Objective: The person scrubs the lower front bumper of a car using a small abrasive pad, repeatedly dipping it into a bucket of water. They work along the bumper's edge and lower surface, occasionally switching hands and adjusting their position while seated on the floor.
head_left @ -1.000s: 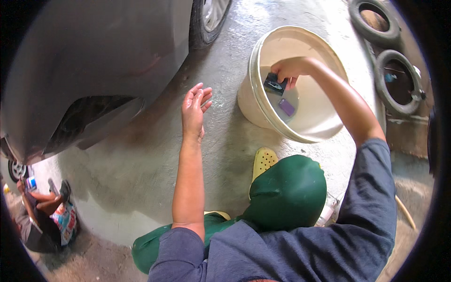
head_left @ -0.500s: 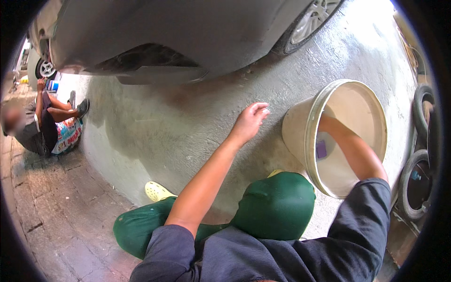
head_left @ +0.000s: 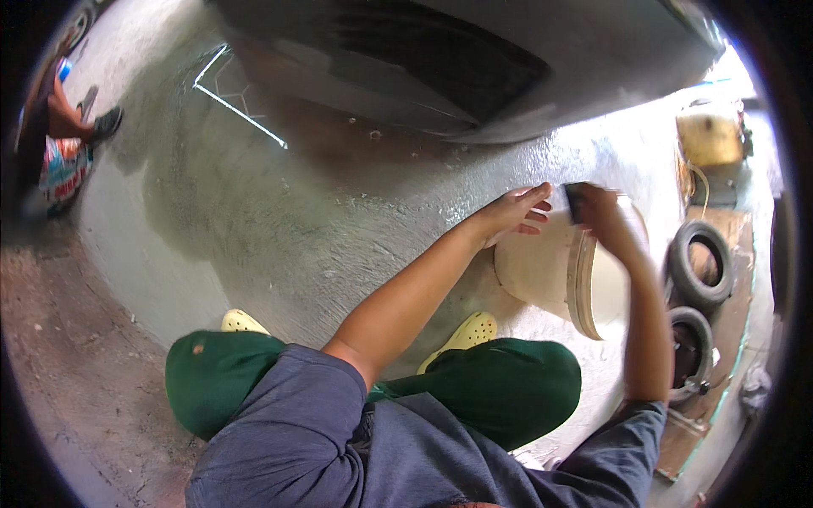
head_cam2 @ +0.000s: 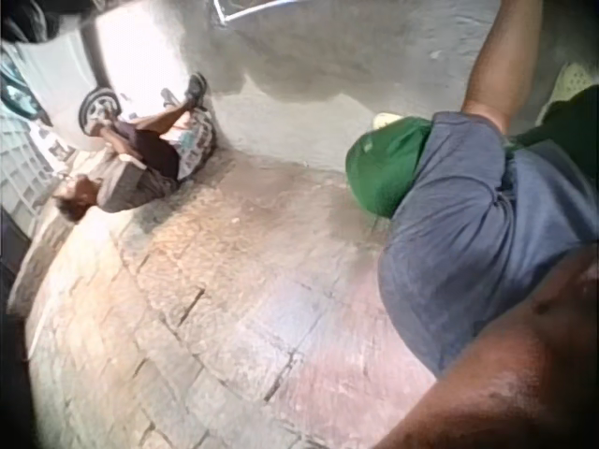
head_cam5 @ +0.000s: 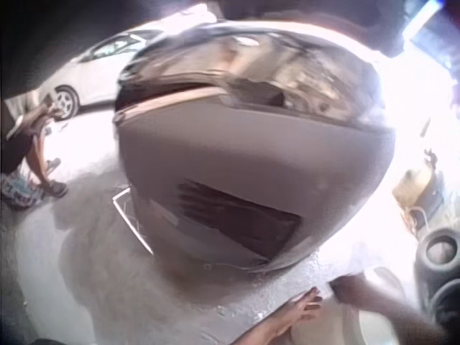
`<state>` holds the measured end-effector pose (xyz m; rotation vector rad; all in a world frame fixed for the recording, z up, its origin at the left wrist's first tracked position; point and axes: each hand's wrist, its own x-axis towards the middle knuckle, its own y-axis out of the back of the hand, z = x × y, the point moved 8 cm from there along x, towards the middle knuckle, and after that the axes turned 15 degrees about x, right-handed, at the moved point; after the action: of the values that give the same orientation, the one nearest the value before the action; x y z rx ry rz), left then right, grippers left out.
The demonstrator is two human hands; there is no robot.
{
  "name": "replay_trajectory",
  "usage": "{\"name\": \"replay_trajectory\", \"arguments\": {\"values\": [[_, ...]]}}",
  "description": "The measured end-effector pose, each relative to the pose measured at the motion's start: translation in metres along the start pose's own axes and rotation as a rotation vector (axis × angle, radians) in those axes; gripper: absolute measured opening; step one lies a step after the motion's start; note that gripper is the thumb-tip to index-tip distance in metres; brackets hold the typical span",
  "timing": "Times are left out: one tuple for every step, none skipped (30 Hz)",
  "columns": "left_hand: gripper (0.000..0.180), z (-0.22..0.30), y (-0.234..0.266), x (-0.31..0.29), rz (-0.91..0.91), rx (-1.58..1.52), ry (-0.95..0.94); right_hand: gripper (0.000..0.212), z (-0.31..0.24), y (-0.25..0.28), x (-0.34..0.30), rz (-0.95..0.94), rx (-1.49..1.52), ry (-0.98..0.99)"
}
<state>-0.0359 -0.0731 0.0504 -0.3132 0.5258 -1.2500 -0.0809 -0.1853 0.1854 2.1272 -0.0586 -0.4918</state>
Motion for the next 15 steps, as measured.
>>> {"name": "replay_trajectory", "arguments": {"values": [[0.070, 0.003, 0.009, -0.006, -0.013, -0.096, -0.035, 0.027, -0.019, -0.034, 0.023, -0.008, -0.251, 0.079], [0.074, 0.003, 0.025, -0.014, -0.014, -0.185, -0.057, 0.025, -0.039, -0.071, 0.046, 0.008, -0.395, 0.138], [0.077, 0.000, 0.042, -0.020, -0.018, -0.278, -0.080, 0.023, -0.047, -0.097, 0.068, 0.037, -0.258, -0.069], [0.085, -0.012, 0.073, -0.024, 0.100, -0.455, -0.082, 0.022, -0.082, -0.121, 0.089, 0.035, -0.230, -0.026], [0.085, -0.018, 0.105, -0.029, 0.185, -0.523, -0.111, 0.021, -0.116, -0.138, 0.102, 0.040, -0.209, 0.004], [0.083, -0.024, 0.136, -0.033, 0.218, -0.578, -0.143, 0.022, -0.145, -0.155, 0.117, 0.011, -0.166, 0.013], [0.081, -0.028, 0.160, -0.041, 0.251, -0.640, -0.169, 0.024, -0.169, -0.171, 0.130, -0.023, -0.124, 0.015], [0.078, -0.025, 0.176, -0.055, 0.317, -0.640, -0.196, 0.029, -0.186, -0.186, 0.134, -0.089, -0.045, 0.054], [0.075, -0.021, 0.191, -0.070, 0.385, -0.642, -0.223, 0.031, -0.191, -0.201, 0.142, -0.179, -0.054, 0.045], [0.072, -0.014, 0.204, -0.082, 0.450, -0.646, -0.252, 0.032, -0.202, -0.208, 0.146, -0.227, -0.097, 0.068], [0.066, -0.018, 0.216, -0.087, 0.449, -0.759, -0.253, 0.033, -0.215, -0.219, 0.152, -0.278, -0.124, 0.103], [0.060, -0.020, 0.228, -0.089, 0.443, -0.874, -0.254, 0.033, -0.219, -0.221, 0.164, -0.314, -0.173, 0.074], [0.055, -0.032, 0.236, -0.090, 0.445, -0.992, -0.244, 0.034, -0.221, -0.228, 0.174, -0.359, -0.213, 0.041], [0.040, -0.034, 0.258, -0.093, 0.489, -1.162, -0.384, 0.036, -0.244, -0.229, 0.186, -0.360, -0.352, -0.021], [0.043, -0.038, 0.291, -0.099, 0.677, -1.119, -0.390, 0.036, -0.291, -0.232, 0.193, -0.377, -0.392, -0.029]]}}
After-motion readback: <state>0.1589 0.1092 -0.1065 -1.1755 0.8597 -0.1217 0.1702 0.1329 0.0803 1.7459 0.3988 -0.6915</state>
